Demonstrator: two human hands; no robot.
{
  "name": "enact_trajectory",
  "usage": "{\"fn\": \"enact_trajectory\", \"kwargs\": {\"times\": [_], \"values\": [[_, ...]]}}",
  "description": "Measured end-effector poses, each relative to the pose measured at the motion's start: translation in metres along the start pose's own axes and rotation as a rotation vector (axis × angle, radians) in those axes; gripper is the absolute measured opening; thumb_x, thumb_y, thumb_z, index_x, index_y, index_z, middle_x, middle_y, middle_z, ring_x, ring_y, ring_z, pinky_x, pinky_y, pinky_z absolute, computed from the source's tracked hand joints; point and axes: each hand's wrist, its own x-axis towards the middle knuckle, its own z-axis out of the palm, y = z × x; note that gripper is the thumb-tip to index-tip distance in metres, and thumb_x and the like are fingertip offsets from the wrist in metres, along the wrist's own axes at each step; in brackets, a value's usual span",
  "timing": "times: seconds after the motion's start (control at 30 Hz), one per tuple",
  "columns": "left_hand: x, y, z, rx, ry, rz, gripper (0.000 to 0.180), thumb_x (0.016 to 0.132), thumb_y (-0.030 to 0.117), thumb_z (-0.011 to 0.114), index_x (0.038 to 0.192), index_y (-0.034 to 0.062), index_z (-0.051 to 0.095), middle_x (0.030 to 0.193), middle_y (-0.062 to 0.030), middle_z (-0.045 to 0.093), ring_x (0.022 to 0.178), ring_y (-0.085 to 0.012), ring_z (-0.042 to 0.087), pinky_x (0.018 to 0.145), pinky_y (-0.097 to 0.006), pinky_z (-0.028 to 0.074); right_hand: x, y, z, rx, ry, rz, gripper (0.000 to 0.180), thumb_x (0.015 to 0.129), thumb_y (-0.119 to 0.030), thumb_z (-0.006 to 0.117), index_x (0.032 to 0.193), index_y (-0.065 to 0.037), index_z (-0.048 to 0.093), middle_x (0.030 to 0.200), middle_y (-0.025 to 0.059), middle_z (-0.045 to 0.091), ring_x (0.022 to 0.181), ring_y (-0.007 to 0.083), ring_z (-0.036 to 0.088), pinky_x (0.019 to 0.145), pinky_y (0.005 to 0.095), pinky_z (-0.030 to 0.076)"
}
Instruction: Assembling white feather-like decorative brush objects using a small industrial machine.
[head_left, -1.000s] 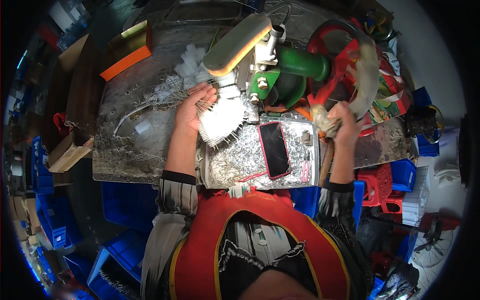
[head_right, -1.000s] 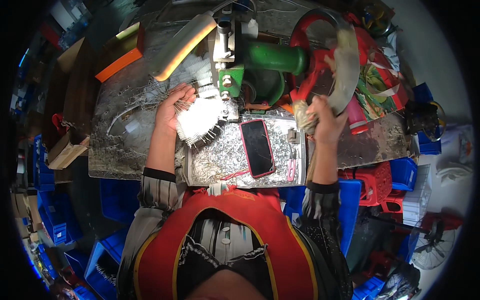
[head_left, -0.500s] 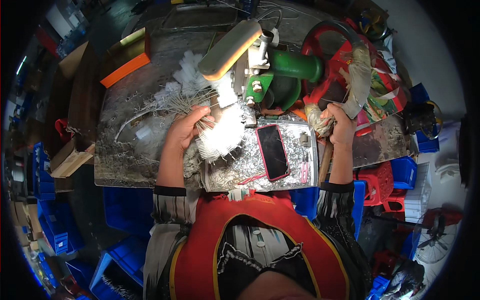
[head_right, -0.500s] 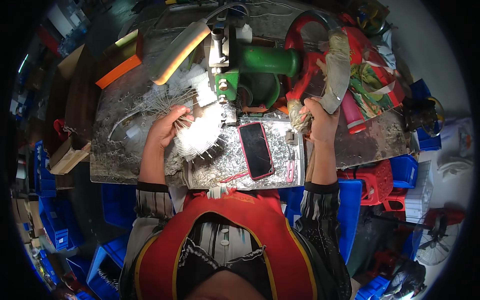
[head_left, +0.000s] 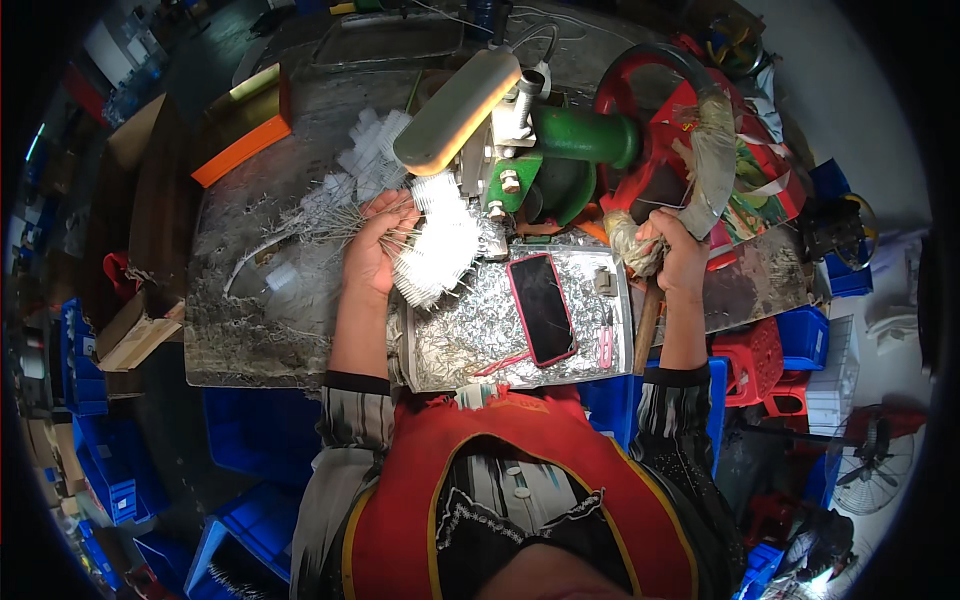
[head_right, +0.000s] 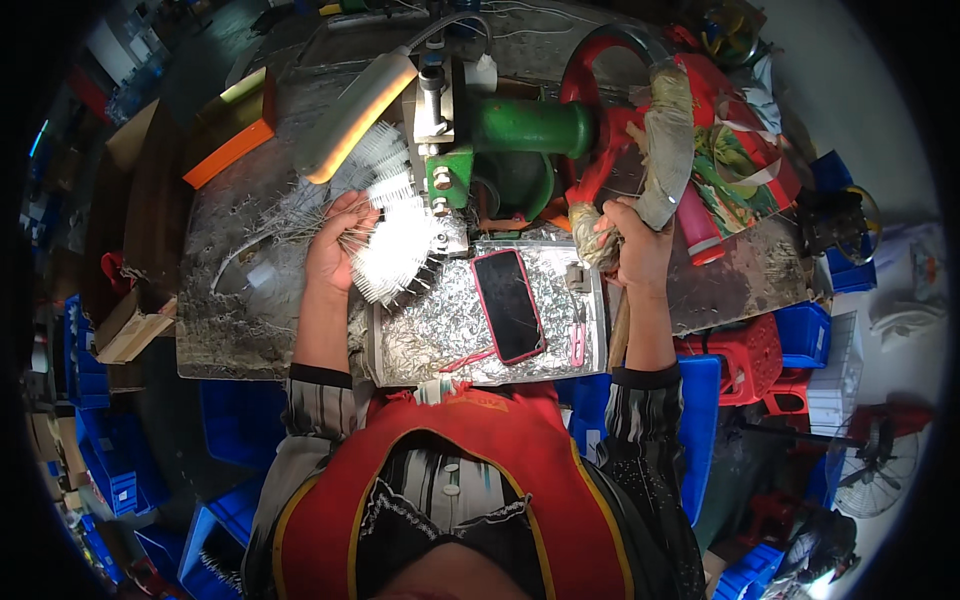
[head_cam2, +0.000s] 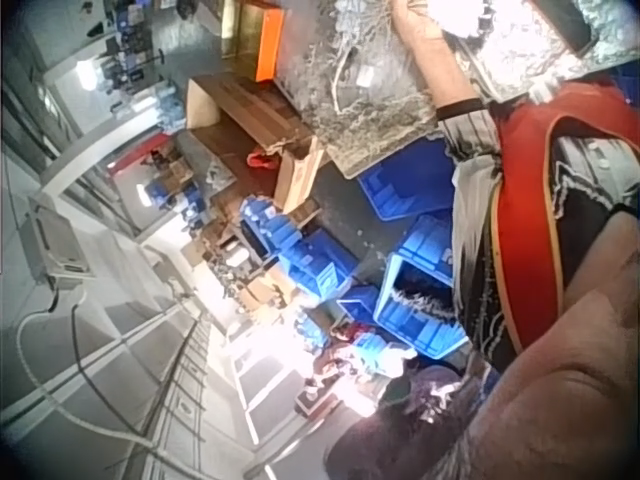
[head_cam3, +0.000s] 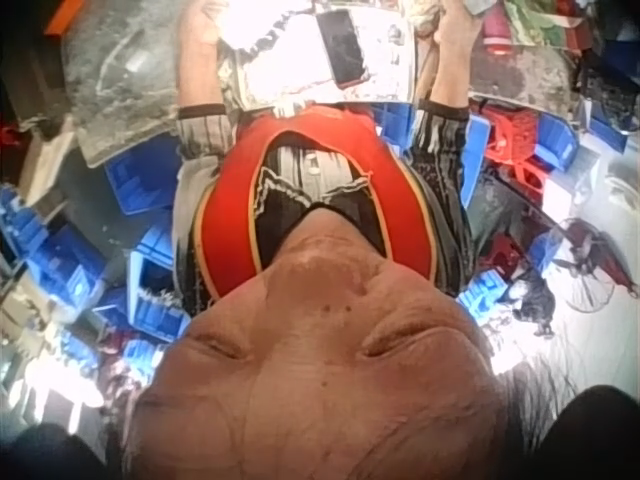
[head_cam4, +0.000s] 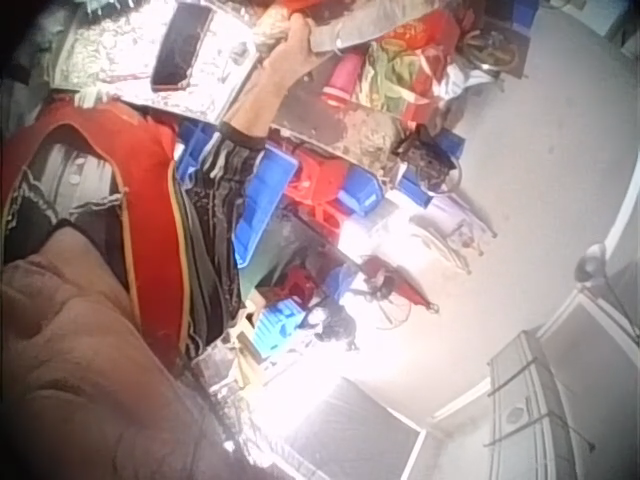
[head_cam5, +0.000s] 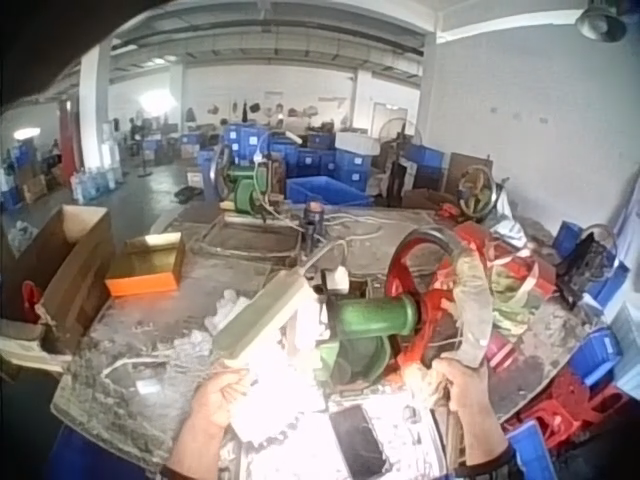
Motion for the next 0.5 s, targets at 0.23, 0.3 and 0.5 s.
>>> {"fn": "enact_trajectory", "kwargs": {"times": [0.23,0.3,0.5], "values": [[0.004,0.001,0.01,0.009,0.028,-0.029,0.031,0.07,-0.009,0.048,0.101,-0.0052,0.048,0.103,-0.0185,0.052,0.096,-0.028,0.054,0.089,-0.037,0.045,0.008,-0.038,0.004,-0.125,0.034,0.153,0.02,0.071,-0.01,0.055,0.054,0.0,0.05,0.049,0.0095,0.047,0.046,0.0192,0.049,0.049,0.0283,0.04],[0.007,0.0,0.007,0.021,0.035,-0.033,0.03,0.07,-0.009,0.048,0.101,-0.0051,0.048,0.102,-0.0183,0.052,0.095,-0.0277,0.054,0.088,-0.037,0.045,0.015,-0.046,0.005,-0.152,-0.019,0.156,0.024,0.069,-0.013,0.056,0.05,-0.001,0.049,0.045,0.0093,0.046,0.044,0.0191,0.048,0.048,0.0278,0.039],[0.008,0.001,0.006,0.045,0.058,-0.035,0.03,0.07,-0.009,0.048,0.1,-0.005,0.048,0.102,-0.0183,0.052,0.094,-0.0277,0.055,0.088,-0.037,0.045,-0.001,-0.008,0.004,-0.024,0.031,-0.138,0.012,0.07,-0.008,0.058,0.063,0.001,0.053,0.054,0.0071,0.052,0.041,0.0135,0.048,0.04,0.0248,0.037]]}}
